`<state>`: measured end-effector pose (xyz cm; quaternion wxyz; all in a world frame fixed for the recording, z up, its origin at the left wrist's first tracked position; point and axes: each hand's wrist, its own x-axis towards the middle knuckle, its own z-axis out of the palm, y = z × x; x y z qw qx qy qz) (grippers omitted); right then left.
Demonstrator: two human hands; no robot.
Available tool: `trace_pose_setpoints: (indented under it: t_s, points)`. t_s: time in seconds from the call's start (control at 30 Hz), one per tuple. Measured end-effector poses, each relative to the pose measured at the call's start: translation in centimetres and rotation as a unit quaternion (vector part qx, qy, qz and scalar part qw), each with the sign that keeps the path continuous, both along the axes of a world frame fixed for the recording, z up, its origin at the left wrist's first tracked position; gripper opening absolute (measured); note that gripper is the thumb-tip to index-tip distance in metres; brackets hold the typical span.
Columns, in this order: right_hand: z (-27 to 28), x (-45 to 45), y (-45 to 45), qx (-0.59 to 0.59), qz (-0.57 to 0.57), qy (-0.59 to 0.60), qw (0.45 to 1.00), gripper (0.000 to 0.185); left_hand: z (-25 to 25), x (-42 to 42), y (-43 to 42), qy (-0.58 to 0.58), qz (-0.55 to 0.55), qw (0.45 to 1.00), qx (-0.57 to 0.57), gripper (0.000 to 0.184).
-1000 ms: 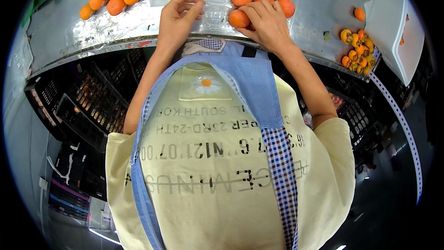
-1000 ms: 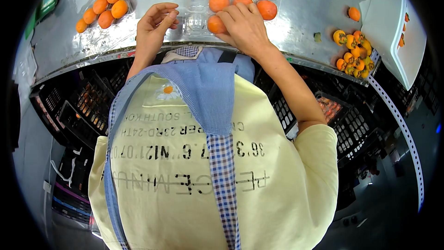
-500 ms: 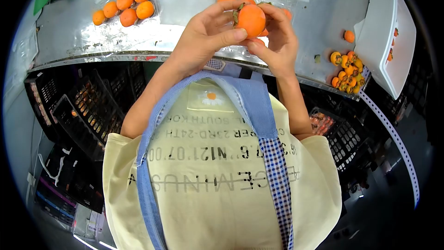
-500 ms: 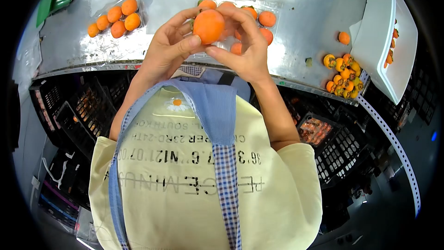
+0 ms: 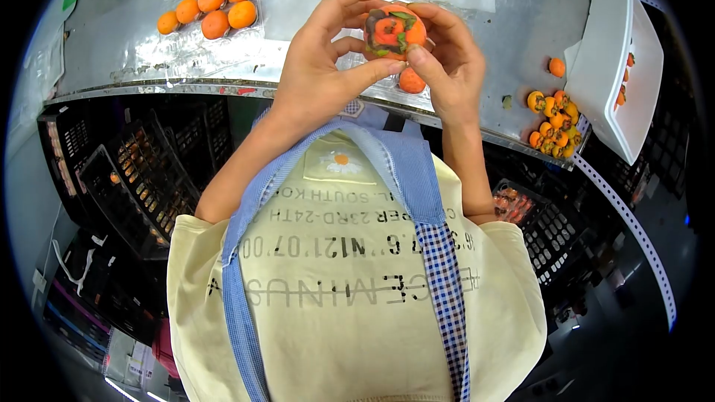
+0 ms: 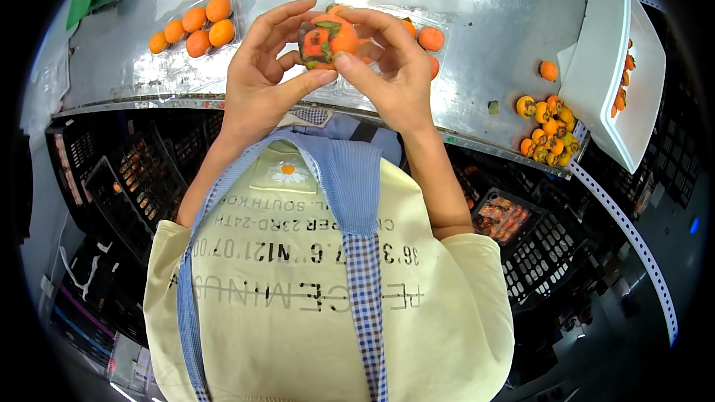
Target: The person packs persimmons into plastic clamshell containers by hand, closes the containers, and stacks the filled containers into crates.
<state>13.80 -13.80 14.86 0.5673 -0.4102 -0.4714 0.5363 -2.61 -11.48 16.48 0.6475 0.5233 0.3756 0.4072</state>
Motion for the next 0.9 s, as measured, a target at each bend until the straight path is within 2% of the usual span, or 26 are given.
trace_pose_setpoints:
  t_s: [0.27, 0.37, 0.47, 0.57, 0.67, 0.73, 0.8, 0.83, 0.9]
  points:
    - [-0.5, -0.1, -0.7, 0.024, 0.003, 0.003, 1.0, 0.045, -0.5, 0.2, -0.5, 0.105, 0.052, 0.978, 0.172, 0.067]
    - [-0.2, -0.4, -0.7, 0.051, 0.008, -0.04, 0.998, 0.05, -0.5, 0.4, -0.6, 0.138, 0.081, 0.959, 0.234, 0.061]
    - [-0.4, -1.1, -0.6, 0.049, -0.019, -0.127, 0.99, 0.053, -1.1, 0.2, -0.5, 0.204, 0.067, 0.916, 0.339, 0.059]
    - [-0.5, -1.1, -0.7, 0.018, -0.027, -0.054, 0.998, 0.054, -0.7, 0.5, -0.5, 0.134, 0.057, 0.946, 0.291, 0.057]
    - [-1.2, -0.5, -0.8, 0.024, -0.024, -0.021, 0.999, 0.056, -1.3, 0.3, -0.7, -0.031, 0.017, 0.997, 0.062, 0.054]
    - [-1.6, -0.5, -0.8, 0.049, -0.023, -0.016, 0.998, 0.058, -1.1, -0.2, -0.3, -0.083, -0.021, 0.993, -0.084, 0.047]
    - [-2.2, -0.5, -0.8, 0.072, -0.016, -0.024, 0.997, 0.06, -0.4, -0.3, 0.1, -0.148, -0.036, 0.96, -0.235, 0.047]
    - [-2.7, -0.4, -0.7, 0.083, -0.011, -0.035, 0.996, 0.06, -1.1, -0.3, 0.0, -0.192, -0.049, 0.948, -0.251, 0.045]
    - [-3.0, -0.5, -0.7, 0.091, -0.007, -0.042, 0.995, 0.059, -1.6, -0.4, 0.1, -0.182, -0.056, 0.95, -0.249, 0.046]
